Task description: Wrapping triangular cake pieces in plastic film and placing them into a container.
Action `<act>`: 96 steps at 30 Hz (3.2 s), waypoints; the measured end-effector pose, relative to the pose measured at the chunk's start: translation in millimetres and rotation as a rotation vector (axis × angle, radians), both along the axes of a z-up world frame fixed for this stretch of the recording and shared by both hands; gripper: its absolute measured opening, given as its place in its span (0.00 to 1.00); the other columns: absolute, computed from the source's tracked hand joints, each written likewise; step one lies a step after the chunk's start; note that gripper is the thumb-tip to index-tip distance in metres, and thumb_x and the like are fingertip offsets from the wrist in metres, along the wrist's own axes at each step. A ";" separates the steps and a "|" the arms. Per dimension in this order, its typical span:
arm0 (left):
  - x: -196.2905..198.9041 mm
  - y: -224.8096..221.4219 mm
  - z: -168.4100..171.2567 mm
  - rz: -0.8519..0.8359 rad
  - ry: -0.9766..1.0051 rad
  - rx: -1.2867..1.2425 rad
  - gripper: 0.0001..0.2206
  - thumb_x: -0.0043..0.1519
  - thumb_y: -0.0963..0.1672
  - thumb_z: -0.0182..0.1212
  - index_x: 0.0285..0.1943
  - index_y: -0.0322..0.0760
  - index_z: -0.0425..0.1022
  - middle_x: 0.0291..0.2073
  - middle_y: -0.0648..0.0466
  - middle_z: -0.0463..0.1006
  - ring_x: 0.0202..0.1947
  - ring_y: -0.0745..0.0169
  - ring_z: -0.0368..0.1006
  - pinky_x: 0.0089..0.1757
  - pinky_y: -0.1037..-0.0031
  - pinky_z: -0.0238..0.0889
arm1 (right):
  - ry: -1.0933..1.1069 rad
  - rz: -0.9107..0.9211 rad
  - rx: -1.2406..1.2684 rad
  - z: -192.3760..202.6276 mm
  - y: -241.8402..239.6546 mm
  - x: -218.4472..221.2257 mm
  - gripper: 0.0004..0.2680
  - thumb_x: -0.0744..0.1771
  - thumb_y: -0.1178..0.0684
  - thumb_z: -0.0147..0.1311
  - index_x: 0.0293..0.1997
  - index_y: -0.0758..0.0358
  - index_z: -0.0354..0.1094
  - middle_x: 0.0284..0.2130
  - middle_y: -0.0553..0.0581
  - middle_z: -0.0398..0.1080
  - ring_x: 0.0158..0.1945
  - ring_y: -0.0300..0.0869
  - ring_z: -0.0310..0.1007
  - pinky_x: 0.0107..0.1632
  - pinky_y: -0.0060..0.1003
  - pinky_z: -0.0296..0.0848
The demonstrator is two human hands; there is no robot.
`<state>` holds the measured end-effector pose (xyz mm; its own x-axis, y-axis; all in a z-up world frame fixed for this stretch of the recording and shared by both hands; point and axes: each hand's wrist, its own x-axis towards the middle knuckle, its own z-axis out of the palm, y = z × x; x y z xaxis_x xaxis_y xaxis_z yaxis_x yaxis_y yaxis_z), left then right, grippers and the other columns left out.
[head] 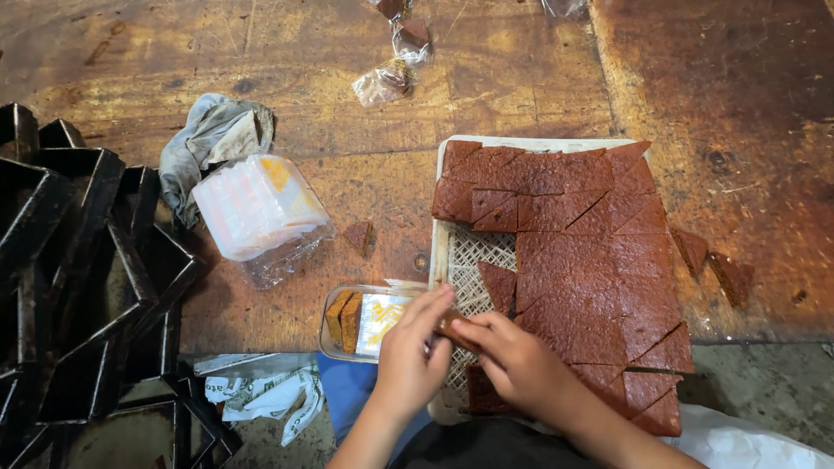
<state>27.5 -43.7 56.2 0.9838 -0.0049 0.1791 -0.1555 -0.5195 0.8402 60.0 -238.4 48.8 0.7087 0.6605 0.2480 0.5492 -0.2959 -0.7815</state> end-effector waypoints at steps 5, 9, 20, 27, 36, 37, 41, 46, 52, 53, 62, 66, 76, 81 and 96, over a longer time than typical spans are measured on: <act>-22.3 -12.2 -0.5 -0.343 -0.221 -0.005 0.26 0.56 0.34 0.54 0.67 0.35 0.68 0.64 0.41 0.73 0.61 0.44 0.75 0.57 0.63 0.70 | 0.331 -0.331 -0.295 -12.8 -10.5 26.2 0.16 0.61 0.54 0.56 0.53 0.44 0.60 0.40 0.50 0.77 0.39 0.47 0.80 0.44 0.41 0.73; -24.1 12.1 -68.6 -0.113 -0.125 -0.025 0.21 0.58 0.33 0.50 0.60 0.38 0.75 0.52 0.46 0.81 0.50 0.49 0.79 0.53 0.64 0.69 | 0.441 -0.342 -0.170 13.0 -14.5 50.4 0.25 0.57 0.68 0.41 0.55 0.52 0.77 0.54 0.50 0.79 0.60 0.38 0.76 0.67 0.34 0.66; -28.3 44.7 -54.0 0.189 0.293 -0.008 0.07 0.61 0.48 0.66 0.41 0.43 0.82 0.32 0.59 0.80 0.34 0.65 0.76 0.39 0.74 0.67 | 0.265 -0.292 -1.010 -11.6 15.1 94.6 0.22 0.63 0.34 0.59 0.57 0.54 0.60 0.33 0.48 0.74 0.31 0.37 0.76 0.27 0.31 0.78; -33.0 48.2 -80.5 0.127 0.207 -0.232 0.14 0.56 0.35 0.58 0.45 0.40 0.86 0.37 0.56 0.82 0.42 0.62 0.77 0.48 0.74 0.67 | 0.666 -0.427 -0.497 39.1 10.5 85.9 0.21 0.63 0.52 0.57 0.62 0.37 0.59 0.32 0.53 0.72 0.29 0.40 0.69 0.34 0.36 0.69; 3.4 18.2 -3.5 0.035 0.167 -0.075 0.25 0.54 0.36 0.48 0.63 0.35 0.73 0.64 0.48 0.74 0.65 0.50 0.68 0.63 0.62 0.58 | 0.081 0.120 -0.134 8.6 21.4 16.1 0.21 0.63 0.64 0.53 0.65 0.57 0.63 0.58 0.61 0.68 0.60 0.50 0.71 0.61 0.39 0.66; 2.4 12.4 -4.7 0.033 0.168 -0.076 0.25 0.54 0.36 0.48 0.63 0.35 0.73 0.64 0.48 0.74 0.65 0.50 0.68 0.63 0.62 0.58 | 0.082 0.118 -0.136 -0.3 19.8 20.4 0.21 0.63 0.64 0.53 0.65 0.57 0.63 0.58 0.61 0.68 0.60 0.50 0.71 0.61 0.39 0.66; -9.9 -5.2 -0.4 -0.277 -0.241 0.055 0.25 0.59 0.33 0.49 0.69 0.30 0.65 0.65 0.37 0.70 0.62 0.37 0.70 0.58 0.56 0.65 | 0.227 -0.258 -0.158 -10.5 13.6 45.6 0.19 0.59 0.59 0.50 0.55 0.51 0.65 0.38 0.57 0.76 0.41 0.48 0.76 0.48 0.41 0.70; -17.3 18.6 -47.8 -0.128 -0.154 -0.003 0.22 0.58 0.33 0.54 0.62 0.35 0.75 0.56 0.42 0.80 0.58 0.44 0.77 0.60 0.59 0.68 | 0.684 -0.165 -0.113 20.6 17.5 96.0 0.28 0.52 0.69 0.39 0.53 0.56 0.78 0.41 0.55 0.84 0.33 0.41 0.83 0.43 0.35 0.85; -21.5 30.4 -75.1 -0.113 0.443 0.407 0.14 0.50 0.34 0.54 0.42 0.40 0.64 0.31 0.44 0.72 0.33 0.41 0.69 0.34 0.54 0.60 | -0.080 -0.337 -0.544 20.9 75.3 166.8 0.25 0.62 0.63 0.50 0.66 0.39 0.65 0.59 0.66 0.63 0.57 0.60 0.64 0.51 0.54 0.73; -22.7 31.6 -73.5 -0.035 0.333 0.324 0.06 0.58 0.39 0.59 0.39 0.41 0.65 0.31 0.47 0.74 0.33 0.44 0.70 0.34 0.58 0.61 | -0.103 -0.237 -0.719 -1.1 83.0 173.7 0.27 0.63 0.67 0.45 0.68 0.40 0.62 0.59 0.65 0.61 0.57 0.57 0.61 0.49 0.49 0.72; -36.7 51.9 -114.8 0.239 0.407 -0.224 0.07 0.57 0.41 0.62 0.40 0.44 0.85 0.35 0.60 0.85 0.36 0.70 0.80 0.34 0.79 0.72 | 0.595 -0.480 0.359 -48.9 -23.0 180.4 0.12 0.62 0.58 0.55 0.50 0.59 0.62 0.50 0.57 0.68 0.50 0.47 0.72 0.50 0.41 0.76; -26.3 52.9 -109.3 0.295 0.242 -0.274 0.05 0.56 0.39 0.65 0.34 0.42 0.84 0.33 0.57 0.82 0.35 0.69 0.76 0.31 0.80 0.71 | 0.915 -0.486 0.627 -85.4 -94.0 129.8 0.06 0.67 0.55 0.56 0.40 0.50 0.61 0.25 0.40 0.62 0.13 0.24 0.53 0.12 0.18 0.49; 10.0 16.1 -15.4 -0.108 0.221 0.007 0.27 0.52 0.36 0.54 0.65 0.37 0.73 0.66 0.50 0.72 0.66 0.53 0.68 0.64 0.67 0.56 | 0.001 -0.204 0.108 10.7 -19.3 28.9 0.15 0.60 0.62 0.50 0.48 0.54 0.75 0.50 0.54 0.75 0.56 0.46 0.72 0.61 0.43 0.68; -2.2 -11.7 -8.4 -0.280 -0.195 0.055 0.28 0.59 0.32 0.47 0.73 0.31 0.59 0.69 0.34 0.67 0.67 0.38 0.67 0.66 0.56 0.59 | 0.103 -0.292 -0.196 -23.3 0.7 23.0 0.14 0.60 0.54 0.55 0.49 0.55 0.63 0.39 0.56 0.76 0.39 0.52 0.78 0.42 0.46 0.73; -17.6 44.3 -66.7 0.142 0.098 0.093 0.10 0.57 0.45 0.75 0.37 0.44 0.75 0.23 0.60 0.73 0.25 0.64 0.69 0.34 0.74 0.64 | 0.374 -0.203 -0.829 20.9 -21.0 39.8 0.31 0.66 0.55 0.52 0.77 0.38 0.39 0.68 0.57 0.51 0.69 0.45 0.52 0.70 0.54 0.56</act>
<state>9.9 0.6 -10.6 0.9885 0.1233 0.0879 0.0050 -0.6068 0.7949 99.8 -259.4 69.6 0.7684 0.3792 -0.5155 0.1808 -0.9014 -0.3935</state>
